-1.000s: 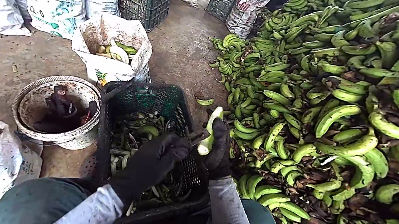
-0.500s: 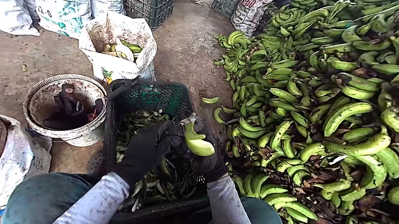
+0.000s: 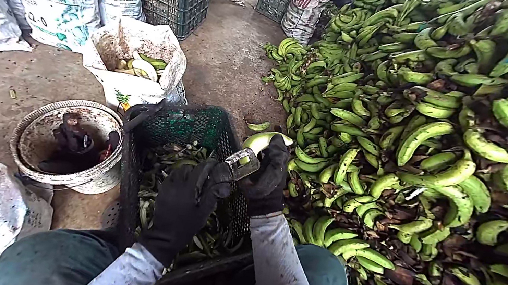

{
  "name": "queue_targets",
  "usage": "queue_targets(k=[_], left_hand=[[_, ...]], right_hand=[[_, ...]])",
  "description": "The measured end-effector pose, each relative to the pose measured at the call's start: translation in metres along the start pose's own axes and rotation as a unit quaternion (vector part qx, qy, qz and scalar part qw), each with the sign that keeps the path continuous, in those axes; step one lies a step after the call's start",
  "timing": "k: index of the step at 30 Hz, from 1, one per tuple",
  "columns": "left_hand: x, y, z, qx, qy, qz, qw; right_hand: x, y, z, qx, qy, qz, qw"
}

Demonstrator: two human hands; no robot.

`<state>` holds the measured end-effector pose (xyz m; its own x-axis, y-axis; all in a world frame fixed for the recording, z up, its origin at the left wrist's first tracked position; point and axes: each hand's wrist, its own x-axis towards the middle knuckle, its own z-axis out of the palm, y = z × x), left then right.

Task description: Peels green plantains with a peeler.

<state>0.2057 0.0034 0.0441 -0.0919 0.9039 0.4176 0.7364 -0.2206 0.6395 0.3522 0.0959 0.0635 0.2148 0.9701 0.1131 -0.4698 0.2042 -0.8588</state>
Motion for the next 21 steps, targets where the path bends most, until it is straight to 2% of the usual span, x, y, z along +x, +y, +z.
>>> queue_targets(k=[3,5,7,9,11,14,18,20,21], left_hand=[[-0.003,0.002,-0.003,0.03,0.016,0.002,0.999],[-0.001,-0.002,-0.006,0.032,-0.003,-0.007,0.999],[0.006,-0.008,-0.012,0.016,-0.034,-0.03,0.999],[0.017,-0.019,-0.019,0.007,-0.066,-0.043,0.997],[0.023,-0.035,-0.021,0.004,-0.091,-0.03,0.995],[0.025,-0.048,-0.017,-0.005,-0.103,-0.002,0.995],[0.033,-0.059,-0.014,0.008,-0.114,-0.055,0.992],[0.033,-0.061,-0.014,0.015,-0.105,-0.068,0.992],[0.031,-0.058,-0.013,0.019,-0.096,-0.059,0.994]], right_hand=[[-0.003,-0.003,0.012,-0.005,0.056,-0.02,0.998],[-0.004,-0.003,0.011,-0.031,0.031,-0.01,0.999],[-0.008,-0.002,0.0,-0.101,-0.069,0.019,0.992],[-0.015,-0.008,-0.014,-0.174,-0.206,0.055,0.961],[-0.017,-0.013,-0.027,-0.188,-0.319,0.091,0.925],[-0.011,-0.019,-0.039,-0.199,-0.408,0.129,0.882],[-0.018,-0.031,-0.028,-0.306,-0.439,0.202,0.82],[-0.019,-0.024,-0.03,-0.294,-0.411,0.199,0.84],[-0.018,-0.017,-0.033,-0.258,-0.375,0.193,0.869]])
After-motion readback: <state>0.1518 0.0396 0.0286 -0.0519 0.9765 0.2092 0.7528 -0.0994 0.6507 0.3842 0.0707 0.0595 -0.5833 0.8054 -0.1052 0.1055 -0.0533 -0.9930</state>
